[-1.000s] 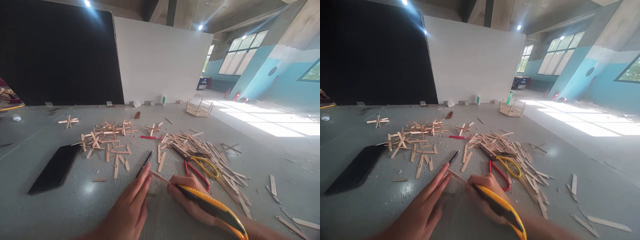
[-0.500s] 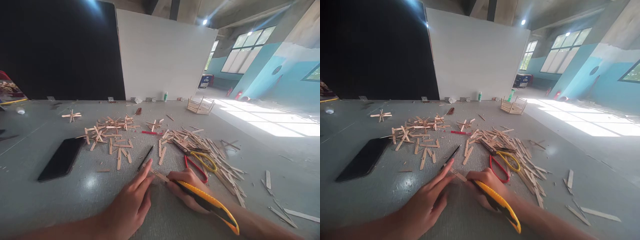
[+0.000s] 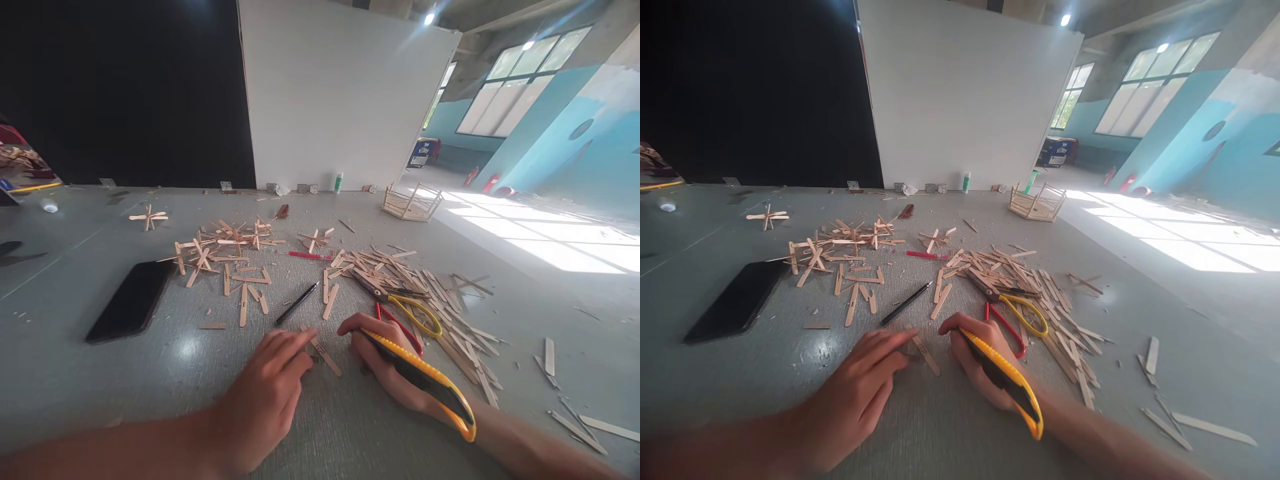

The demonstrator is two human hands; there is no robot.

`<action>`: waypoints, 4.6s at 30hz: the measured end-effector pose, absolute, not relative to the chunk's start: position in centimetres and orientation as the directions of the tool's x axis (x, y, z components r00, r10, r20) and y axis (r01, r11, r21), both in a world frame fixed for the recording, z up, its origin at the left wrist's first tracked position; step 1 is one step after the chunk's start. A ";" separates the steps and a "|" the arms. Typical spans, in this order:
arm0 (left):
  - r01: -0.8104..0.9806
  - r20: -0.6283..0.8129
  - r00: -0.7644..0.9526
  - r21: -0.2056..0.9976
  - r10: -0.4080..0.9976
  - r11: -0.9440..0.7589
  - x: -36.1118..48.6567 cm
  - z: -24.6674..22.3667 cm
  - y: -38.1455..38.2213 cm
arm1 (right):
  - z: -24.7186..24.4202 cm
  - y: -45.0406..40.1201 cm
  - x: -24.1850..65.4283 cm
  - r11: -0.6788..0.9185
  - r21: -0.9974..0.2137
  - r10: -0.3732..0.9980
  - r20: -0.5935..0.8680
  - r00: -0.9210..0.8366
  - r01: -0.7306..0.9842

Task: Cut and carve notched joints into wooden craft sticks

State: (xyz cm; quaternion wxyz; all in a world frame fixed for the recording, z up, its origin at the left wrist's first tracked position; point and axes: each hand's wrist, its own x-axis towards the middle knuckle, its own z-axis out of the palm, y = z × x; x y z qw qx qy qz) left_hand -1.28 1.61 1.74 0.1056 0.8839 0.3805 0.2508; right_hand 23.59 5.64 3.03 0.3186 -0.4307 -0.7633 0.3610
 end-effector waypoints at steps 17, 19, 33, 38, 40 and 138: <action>0.628 0.174 0.686 0.350 0.706 -0.696 -1.1 2.8 1.5 | 3.5 5.7 23.7 0.312 -0.772 0.944 0.188 -0.270 0.553; 0.621 0.155 0.697 0.357 0.700 -0.698 -1.1 2.9 1.6 | 3.7 5.9 23.7 0.357 -0.726 0.931 0.221 -0.292 0.588; 0.605 0.131 0.720 0.362 0.682 -0.709 -0.7 3.8 1.6 | 5.2 6.1 22.8 0.368 -0.746 0.911 0.170 -0.376 0.555; 0.596 0.145 0.724 0.359 0.674 -0.718 -0.7 3.6 1.8 | 4.8 6.4 22.9 0.358 -0.778 0.901 0.143 -0.410 0.516; 0.603 0.136 0.725 0.350 0.676 -0.717 -0.6 3.7 1.8 | 4.8 6.6 22.8 0.359 -0.778 0.897 0.134 -0.421 0.516; 0.583 0.091 0.792 0.183 0.604 -0.792 0.0 3.7 2.4 | 3.2 6.2 22.7 0.517 -0.673 0.818 0.208 -0.536 0.528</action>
